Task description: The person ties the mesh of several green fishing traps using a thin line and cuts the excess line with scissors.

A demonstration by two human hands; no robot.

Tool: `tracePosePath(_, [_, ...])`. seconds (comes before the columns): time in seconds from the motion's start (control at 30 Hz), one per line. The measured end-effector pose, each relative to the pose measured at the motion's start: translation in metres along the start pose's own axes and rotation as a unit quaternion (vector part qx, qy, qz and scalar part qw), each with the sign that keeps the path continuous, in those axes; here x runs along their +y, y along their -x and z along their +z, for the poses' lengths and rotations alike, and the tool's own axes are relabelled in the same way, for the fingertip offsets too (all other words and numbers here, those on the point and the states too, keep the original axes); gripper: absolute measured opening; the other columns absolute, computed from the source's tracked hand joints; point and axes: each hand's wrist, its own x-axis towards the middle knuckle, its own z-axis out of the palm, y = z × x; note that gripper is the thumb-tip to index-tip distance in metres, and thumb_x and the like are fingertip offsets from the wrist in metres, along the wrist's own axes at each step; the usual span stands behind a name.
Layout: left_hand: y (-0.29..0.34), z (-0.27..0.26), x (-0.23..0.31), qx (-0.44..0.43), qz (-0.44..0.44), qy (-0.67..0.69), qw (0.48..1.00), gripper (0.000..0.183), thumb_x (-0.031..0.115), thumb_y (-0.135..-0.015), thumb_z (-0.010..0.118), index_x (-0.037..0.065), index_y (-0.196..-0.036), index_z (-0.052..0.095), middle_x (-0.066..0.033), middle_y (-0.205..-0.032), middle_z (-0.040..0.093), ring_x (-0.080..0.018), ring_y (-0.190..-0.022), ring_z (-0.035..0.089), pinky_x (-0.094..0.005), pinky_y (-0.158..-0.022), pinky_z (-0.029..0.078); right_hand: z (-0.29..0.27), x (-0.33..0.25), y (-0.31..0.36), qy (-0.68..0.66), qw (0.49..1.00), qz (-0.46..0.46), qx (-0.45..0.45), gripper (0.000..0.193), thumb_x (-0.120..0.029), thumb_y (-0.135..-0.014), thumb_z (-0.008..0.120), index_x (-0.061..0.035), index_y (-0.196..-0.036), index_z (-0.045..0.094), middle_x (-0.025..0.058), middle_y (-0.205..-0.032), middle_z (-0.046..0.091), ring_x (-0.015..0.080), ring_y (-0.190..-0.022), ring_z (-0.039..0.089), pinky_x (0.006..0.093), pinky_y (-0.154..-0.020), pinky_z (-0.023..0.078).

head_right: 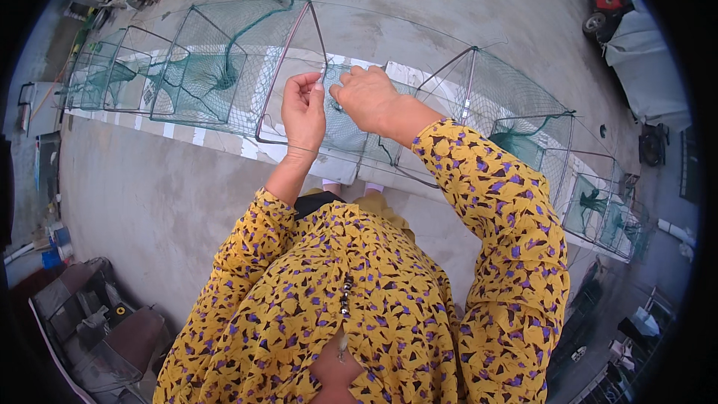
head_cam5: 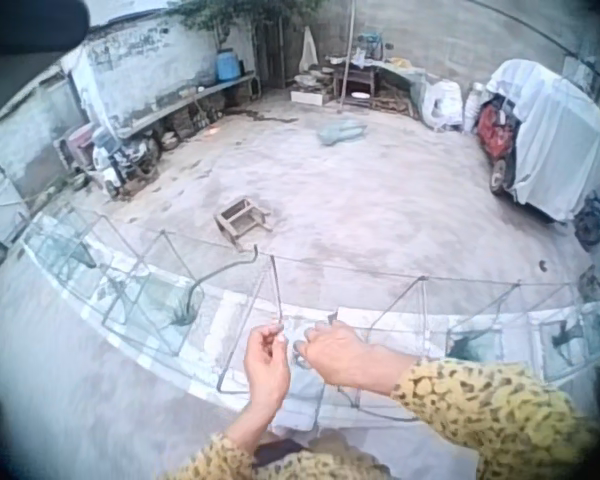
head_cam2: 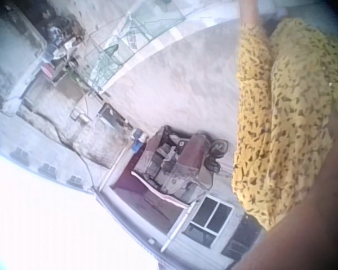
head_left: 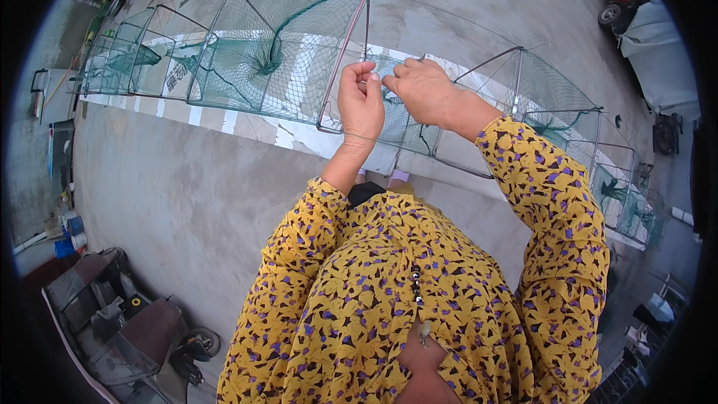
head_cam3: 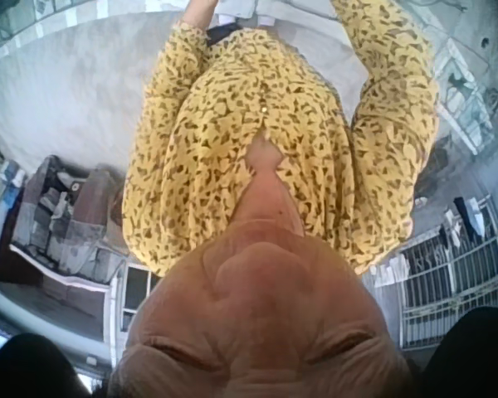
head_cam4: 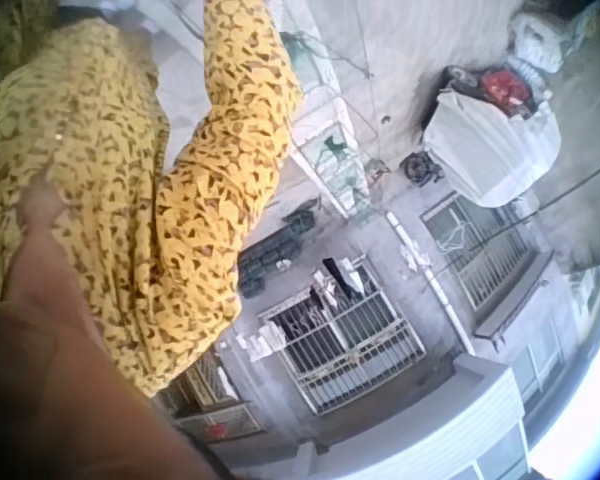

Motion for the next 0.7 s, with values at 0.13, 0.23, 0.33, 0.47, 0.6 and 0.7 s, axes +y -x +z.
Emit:
tracePosePath(0.13, [0.008, -0.005, -0.013, 0.019, 0.040, -0.143, 0.989, 0.027, 0.011, -0.078, 0.058, 0.001, -0.101, 0.048, -0.0061, -0.075, 0.049, -0.0179, -0.062, 0.048, -0.0300, -0.060, 0.042, -0.003, 0.002, -0.015, -0.040, 0.999, 0.015, 0.009, 0.036, -0.009, -0.066, 0.066, -0.0091, -0.101, 0.056, 0.0071, -0.094, 0.058, 0.0242, -0.096, 0.055, 0.0375, -0.078, 0.044])
tracePosePath(0.23, [0.014, -0.001, -0.009, -0.055, -0.032, -0.215, 0.974, 0.036, 0.018, -0.075, 0.064, 0.001, -0.100, 0.046, -0.0083, -0.074, 0.051, -0.0246, -0.065, 0.051, -0.0348, -0.061, 0.043, -0.006, 0.005, -0.018, -0.069, 0.997, 0.042, -0.013, 0.035, -0.010, -0.066, 0.066, -0.0097, -0.100, 0.057, 0.0080, -0.095, 0.059, 0.0255, -0.095, 0.056, 0.0381, -0.078, 0.044])
tracePosePath(0.33, [0.006, 0.009, -0.013, -0.060, -0.037, -0.216, 0.974, 0.034, 0.018, -0.074, 0.064, 0.001, -0.097, 0.046, -0.0083, -0.071, 0.054, -0.0247, -0.066, 0.055, -0.0350, -0.060, 0.043, -0.004, 0.010, -0.019, -0.086, 0.994, 0.060, -0.007, 0.034, -0.009, -0.066, 0.066, -0.0095, -0.099, 0.057, 0.0089, -0.095, 0.059, 0.0265, -0.095, 0.056, 0.0384, -0.078, 0.044])
tracePosePath(0.47, [-0.010, 0.006, -0.012, -0.071, -0.008, -0.204, 0.976, 0.019, 0.011, -0.072, 0.062, 0.003, -0.086, 0.052, -0.0077, -0.065, 0.057, -0.0226, -0.059, 0.057, -0.0337, -0.056, 0.045, -0.004, 0.015, -0.021, -0.098, 0.993, 0.065, 0.013, 0.030, -0.009, -0.068, 0.063, -0.0093, -0.098, 0.058, 0.0097, -0.095, 0.059, 0.0273, -0.093, 0.057, 0.0380, -0.078, 0.044])
tracePosePath(0.6, [-0.019, 0.004, -0.001, -0.035, 0.051, -0.203, 0.977, 0.011, 0.005, -0.071, 0.059, 0.004, -0.080, 0.053, -0.0075, -0.065, 0.056, -0.0211, -0.057, 0.056, -0.0329, -0.055, 0.045, -0.003, 0.019, -0.022, -0.193, 0.976, 0.094, 0.028, 0.026, -0.010, -0.070, 0.061, -0.0098, -0.096, 0.059, 0.0091, -0.094, 0.060, 0.0283, -0.090, 0.057, 0.0386, -0.076, 0.045])
tracePosePath(0.7, [-0.024, 0.002, 0.014, -0.052, 0.054, -0.215, 0.974, 0.009, 0.004, -0.070, 0.058, 0.004, -0.078, 0.052, -0.0080, -0.068, 0.057, -0.0216, -0.059, 0.056, -0.0332, -0.056, 0.044, -0.003, 0.017, -0.025, -0.213, 0.966, 0.072, 0.126, 0.019, -0.010, -0.071, 0.060, -0.0086, -0.090, 0.058, 0.0082, -0.089, 0.059, 0.0292, -0.086, 0.057, 0.0391, -0.072, 0.045])
